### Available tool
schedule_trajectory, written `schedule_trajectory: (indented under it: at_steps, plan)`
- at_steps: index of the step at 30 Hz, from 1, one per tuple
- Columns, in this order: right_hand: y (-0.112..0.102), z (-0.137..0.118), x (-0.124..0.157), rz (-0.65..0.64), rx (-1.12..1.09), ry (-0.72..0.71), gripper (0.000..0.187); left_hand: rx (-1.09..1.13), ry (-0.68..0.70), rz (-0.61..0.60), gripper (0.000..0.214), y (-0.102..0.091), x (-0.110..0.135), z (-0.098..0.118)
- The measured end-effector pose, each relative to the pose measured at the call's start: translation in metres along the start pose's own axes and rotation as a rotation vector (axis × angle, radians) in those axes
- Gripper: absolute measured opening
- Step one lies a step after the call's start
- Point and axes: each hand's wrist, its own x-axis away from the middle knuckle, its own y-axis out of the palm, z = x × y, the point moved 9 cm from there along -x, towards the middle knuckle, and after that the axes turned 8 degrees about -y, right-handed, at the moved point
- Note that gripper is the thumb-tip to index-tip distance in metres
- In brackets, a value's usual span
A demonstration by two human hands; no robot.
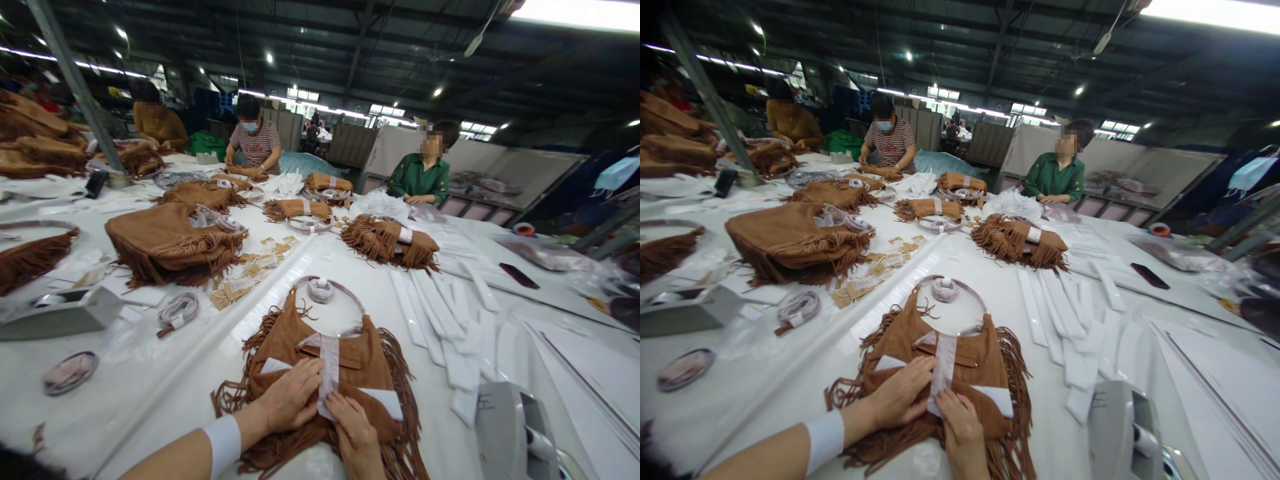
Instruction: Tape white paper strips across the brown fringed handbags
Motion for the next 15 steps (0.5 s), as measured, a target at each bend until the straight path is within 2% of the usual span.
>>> schedule_trajectory:
  at_steps: [6, 11, 15]
  plan:
    - [0.008, -0.005, 0.005, -0.040, 0.050, -0.097, 0.041, -0.036, 0.146, -0.103, 0.047, 0.008, 0.004, 0.010]
    - [0.013, -0.005, 0.018, 0.020, 0.071, -0.158, 0.049, 0.014, 0.212, -0.100, 0.038, 0.012, 0.008, 0.013]
    - [0.014, -0.006, 0.022, 0.005, 0.104, -0.187, 0.052, 0.041, 0.219, -0.115, 0.039, 0.009, 0.008, 0.016]
